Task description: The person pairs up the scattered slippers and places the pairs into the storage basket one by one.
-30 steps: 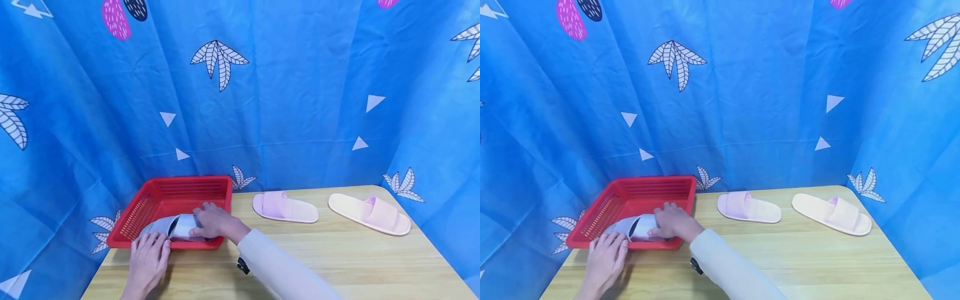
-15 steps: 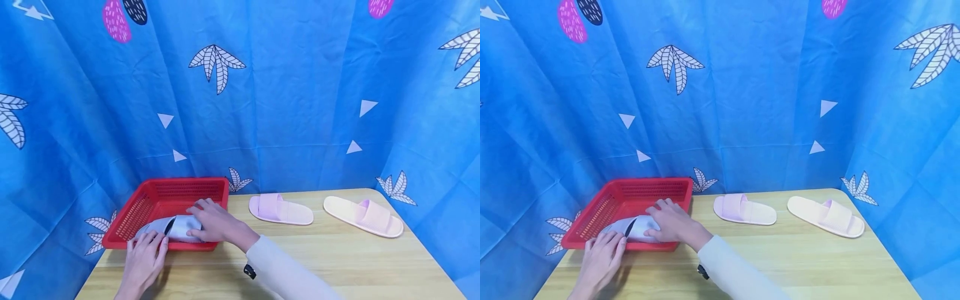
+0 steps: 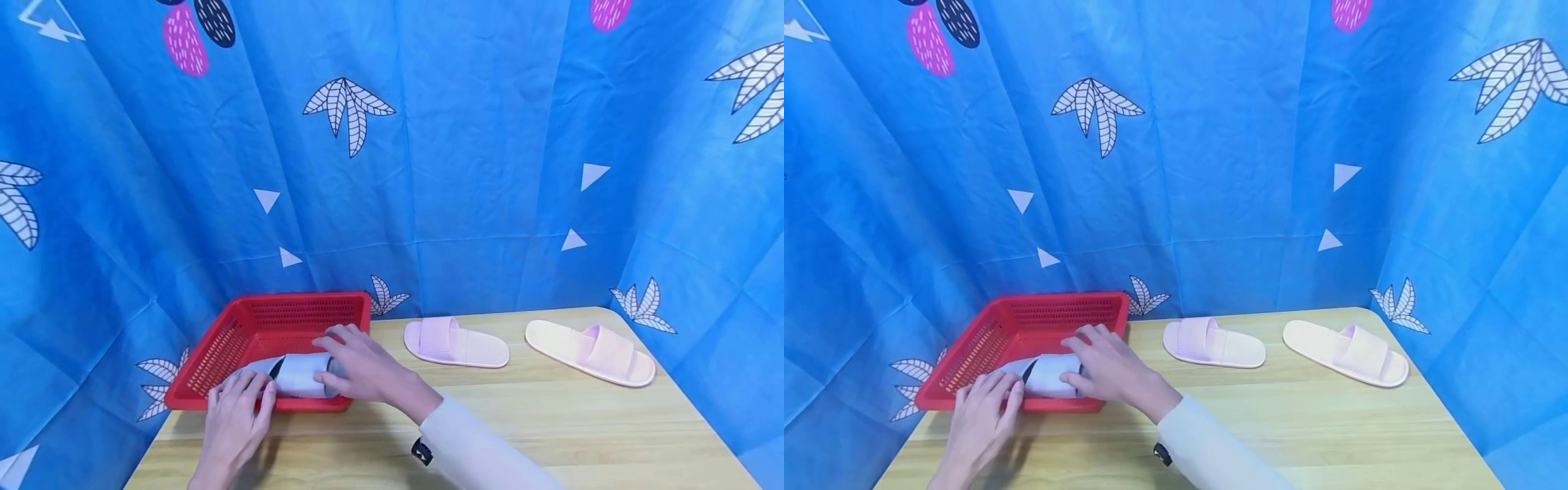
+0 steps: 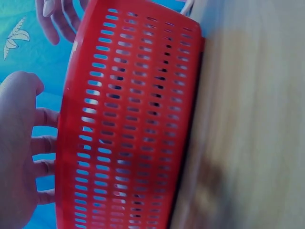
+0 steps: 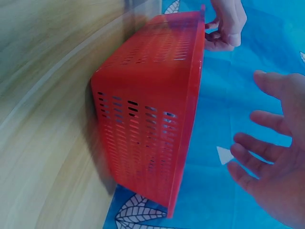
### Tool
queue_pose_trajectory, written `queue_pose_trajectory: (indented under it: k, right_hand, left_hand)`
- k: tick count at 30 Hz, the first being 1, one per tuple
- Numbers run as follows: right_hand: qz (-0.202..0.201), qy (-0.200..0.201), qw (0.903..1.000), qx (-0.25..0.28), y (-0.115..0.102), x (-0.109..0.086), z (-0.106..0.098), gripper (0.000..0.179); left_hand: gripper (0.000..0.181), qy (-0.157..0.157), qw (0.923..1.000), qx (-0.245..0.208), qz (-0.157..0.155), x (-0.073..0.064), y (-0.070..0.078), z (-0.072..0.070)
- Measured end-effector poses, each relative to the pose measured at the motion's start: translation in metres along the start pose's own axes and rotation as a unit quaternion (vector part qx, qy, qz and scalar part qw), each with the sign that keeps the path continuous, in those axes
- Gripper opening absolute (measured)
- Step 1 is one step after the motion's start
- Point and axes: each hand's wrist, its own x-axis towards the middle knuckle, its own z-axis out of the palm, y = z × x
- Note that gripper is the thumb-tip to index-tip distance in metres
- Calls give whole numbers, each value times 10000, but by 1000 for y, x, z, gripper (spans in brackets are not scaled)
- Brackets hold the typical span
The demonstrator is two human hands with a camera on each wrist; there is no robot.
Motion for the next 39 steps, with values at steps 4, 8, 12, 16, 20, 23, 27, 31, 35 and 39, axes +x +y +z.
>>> queue_pose_trajectory:
  k: [4, 8, 12, 16, 20, 23, 27, 31, 35, 39]
  right_hand:
    - [-44, 209, 9997, 110, 3, -7, -2, 56]
    - [16, 366, 9991, 215, 7, -15, -4, 55]
    - [158, 493, 9980, 370, 11, -22, -7, 56]
    - [233, 672, 9966, 421, 14, -29, -10, 56]
    - [248, 861, 9950, 439, 17, -35, -12, 53]
    - [183, 1024, 9936, 435, 19, -38, -13, 53]
    - [140, 1183, 9918, 472, 22, -45, -14, 54]
    - [223, 1261, 9899, 613, 23, -53, -16, 53]
    - [243, 1401, 9880, 595, 26, -59, -18, 53]
    - [140, 1663, 9847, 499, 29, -65, -20, 55]
  left_hand:
    - [23, 171, 9997, -154, 108, 4, 4, 0]
    - [16, 341, 9987, -298, 221, 7, 7, 0]
    - [14, 377, 9981, -418, 256, 10, 11, 0]
    - [18, 298, 9984, -448, 165, 15, 17, -1]
    - [21, 378, 9976, -554, 191, 22, 25, -2]
    - [20, 444, 9963, -696, 223, 27, 31, -4]
    - [21, 369, 9960, -800, 132, 31, 38, -4]
    - [28, 310, 9955, -893, 80, 33, 44, -3]
    - [35, 375, 9940, -1003, 205, 37, 49, -3]
    - [38, 514, 9919, -1106, 358, 41, 57, -5]
